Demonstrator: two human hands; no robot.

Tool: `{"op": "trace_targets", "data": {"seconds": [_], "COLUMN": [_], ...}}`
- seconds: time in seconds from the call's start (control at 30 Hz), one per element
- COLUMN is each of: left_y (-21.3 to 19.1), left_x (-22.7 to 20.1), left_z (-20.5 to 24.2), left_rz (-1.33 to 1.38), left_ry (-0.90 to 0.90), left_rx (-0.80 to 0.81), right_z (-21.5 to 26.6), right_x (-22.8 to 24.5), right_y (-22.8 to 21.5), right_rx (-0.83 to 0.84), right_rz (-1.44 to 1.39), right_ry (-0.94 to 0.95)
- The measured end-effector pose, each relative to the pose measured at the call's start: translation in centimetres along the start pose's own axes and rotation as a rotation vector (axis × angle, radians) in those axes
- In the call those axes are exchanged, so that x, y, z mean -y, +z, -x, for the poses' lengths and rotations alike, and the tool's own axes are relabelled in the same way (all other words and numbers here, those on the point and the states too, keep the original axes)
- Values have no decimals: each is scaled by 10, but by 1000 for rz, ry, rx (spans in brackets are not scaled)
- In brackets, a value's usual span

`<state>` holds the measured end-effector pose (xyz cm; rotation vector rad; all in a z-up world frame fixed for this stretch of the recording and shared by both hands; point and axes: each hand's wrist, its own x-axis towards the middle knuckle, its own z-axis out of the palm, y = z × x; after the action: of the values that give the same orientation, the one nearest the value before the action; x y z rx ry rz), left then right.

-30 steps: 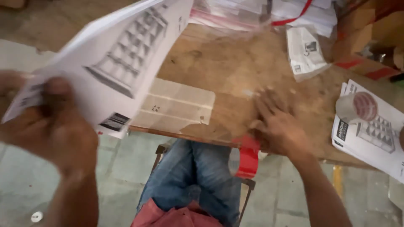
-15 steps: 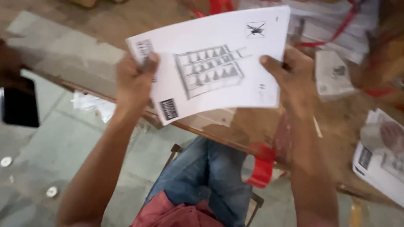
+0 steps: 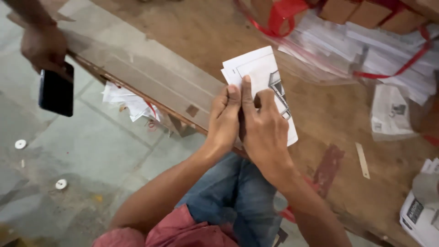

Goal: Taping small cardboard boxes with red tape and handling printed instruction papers.

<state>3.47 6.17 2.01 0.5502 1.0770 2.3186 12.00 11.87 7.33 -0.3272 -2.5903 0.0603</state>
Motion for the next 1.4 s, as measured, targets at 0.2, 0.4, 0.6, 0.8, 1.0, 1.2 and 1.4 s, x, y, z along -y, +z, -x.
{"op": "trace_targets", "data": {"seconds": [0.2, 0.4, 0.6, 0.8, 1.0, 1.2, 1.4], "left_y": [-2, 0, -20, -9, -19, -7, -7], "left_x": [-1, -11, -12, -31, -18, -39, -42], "left_z": [2, 6, 0, -4, -1, -2, -7], "left_rz": [-22, -198, -566, -631, -611, -632, -718], "left_ry": [-26, 33, 364, 571, 684, 734, 781], "left_rx": [-14, -121, -165, 63, 126, 194, 220], "right_z": [2, 2, -12, -27, -22, -31, -16], "right_x": [8, 7, -72, -90, -42, -26, -37], "right_y": [-8, -7, -77, -55, -80, -103, -82], "right_rx": [11, 66, -32, -116, -69, -72, -177], "right_rz": [-45, -122, 78, 216, -230, 204, -76], "right_ry": [-25, -80, -446, -497, -176, -506, -237]}}
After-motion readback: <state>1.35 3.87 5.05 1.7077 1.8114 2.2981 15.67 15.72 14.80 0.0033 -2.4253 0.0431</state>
